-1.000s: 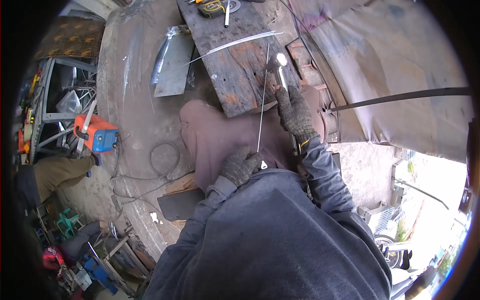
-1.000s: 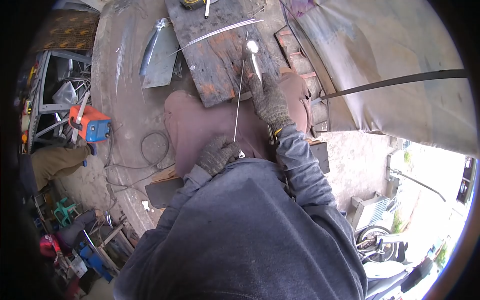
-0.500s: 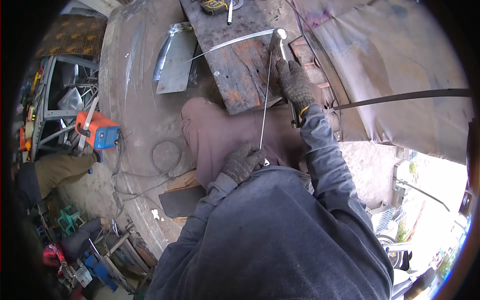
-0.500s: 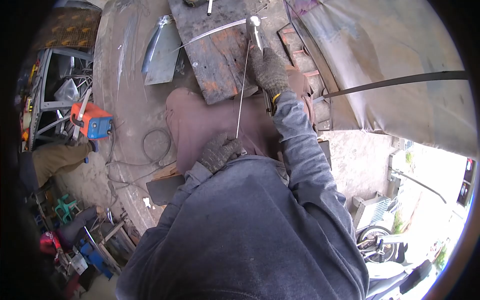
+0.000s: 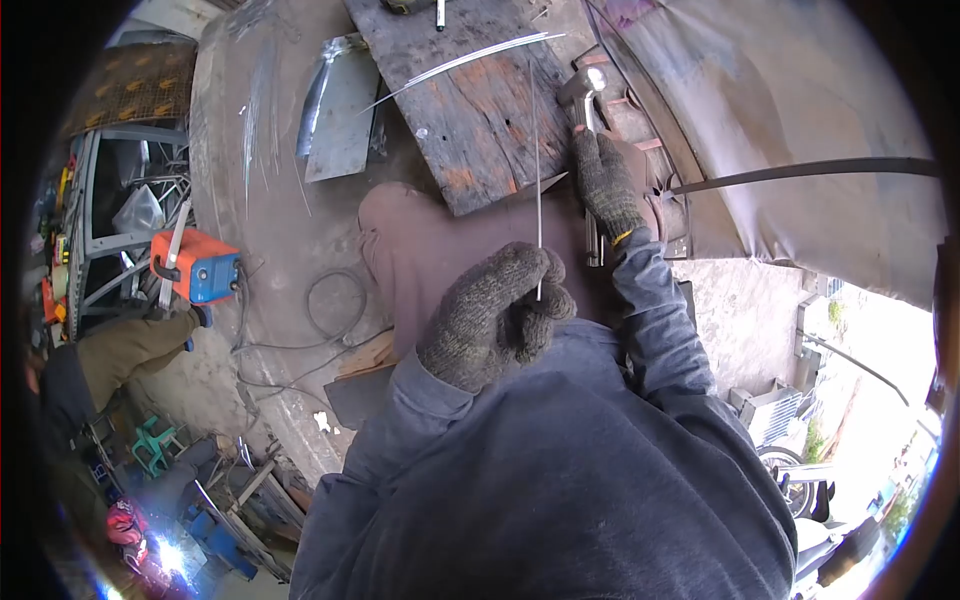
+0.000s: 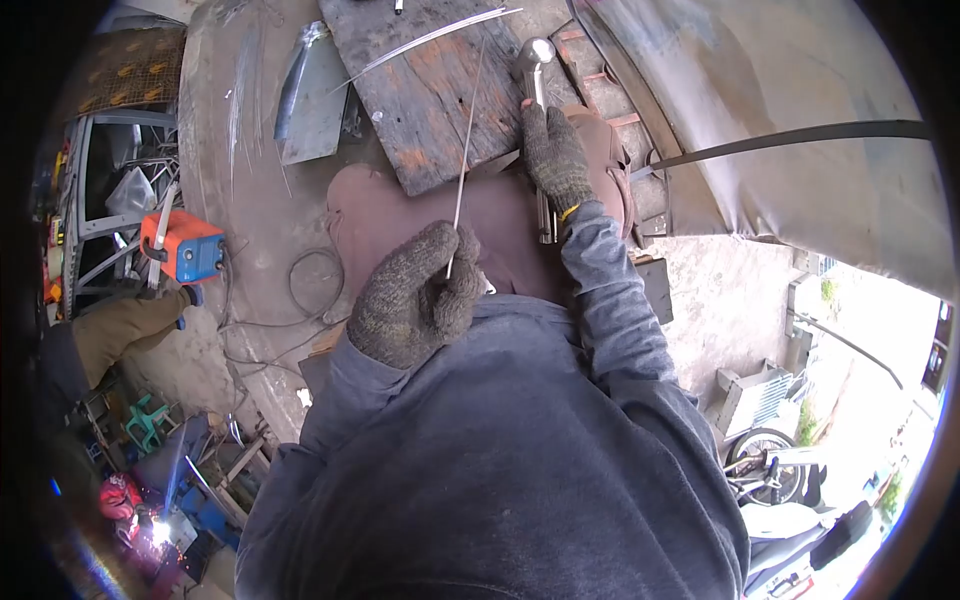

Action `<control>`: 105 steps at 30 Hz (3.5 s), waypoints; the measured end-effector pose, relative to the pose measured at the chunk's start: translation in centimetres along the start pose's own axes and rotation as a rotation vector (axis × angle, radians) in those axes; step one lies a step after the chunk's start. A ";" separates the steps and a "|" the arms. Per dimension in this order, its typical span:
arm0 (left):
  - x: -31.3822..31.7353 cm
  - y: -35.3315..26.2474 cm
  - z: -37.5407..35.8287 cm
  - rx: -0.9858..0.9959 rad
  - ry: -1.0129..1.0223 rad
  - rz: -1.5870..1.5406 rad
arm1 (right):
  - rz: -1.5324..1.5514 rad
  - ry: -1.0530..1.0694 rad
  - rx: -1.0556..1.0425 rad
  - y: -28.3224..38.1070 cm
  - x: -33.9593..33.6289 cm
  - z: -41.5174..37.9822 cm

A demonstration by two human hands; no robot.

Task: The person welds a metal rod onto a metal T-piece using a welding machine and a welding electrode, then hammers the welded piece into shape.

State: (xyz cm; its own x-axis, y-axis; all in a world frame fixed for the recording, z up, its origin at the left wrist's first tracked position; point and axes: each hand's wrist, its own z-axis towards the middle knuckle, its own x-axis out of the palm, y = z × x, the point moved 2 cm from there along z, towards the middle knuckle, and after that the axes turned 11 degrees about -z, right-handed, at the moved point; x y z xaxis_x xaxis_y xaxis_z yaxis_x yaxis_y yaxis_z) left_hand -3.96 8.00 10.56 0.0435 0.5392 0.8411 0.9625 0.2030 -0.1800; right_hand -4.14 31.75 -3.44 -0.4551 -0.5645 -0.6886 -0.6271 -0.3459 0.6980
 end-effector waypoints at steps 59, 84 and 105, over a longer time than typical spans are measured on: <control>-8.2 1.2 2.7 -0.141 -0.112 0.800 | 0.092 0.051 -0.020 0.4 -0.2 -0.9; -12.7 2.5 4.5 0.128 -0.125 1.507 | -0.119 -0.031 -0.198 5.2 0.2 0.4; -12.3 2.0 4.4 0.031 -0.020 1.437 | -0.117 -0.042 -0.235 3.1 1.3 2.8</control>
State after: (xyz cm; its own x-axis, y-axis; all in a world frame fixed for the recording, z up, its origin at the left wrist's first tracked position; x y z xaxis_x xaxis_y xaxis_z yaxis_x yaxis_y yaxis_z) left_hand -3.75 5.37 -2.33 0.9506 0.2992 -0.0831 0.0820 -0.5000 -0.8622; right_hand -8.48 32.08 -2.73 -0.4170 -0.4808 -0.7713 -0.5149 -0.5743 0.6364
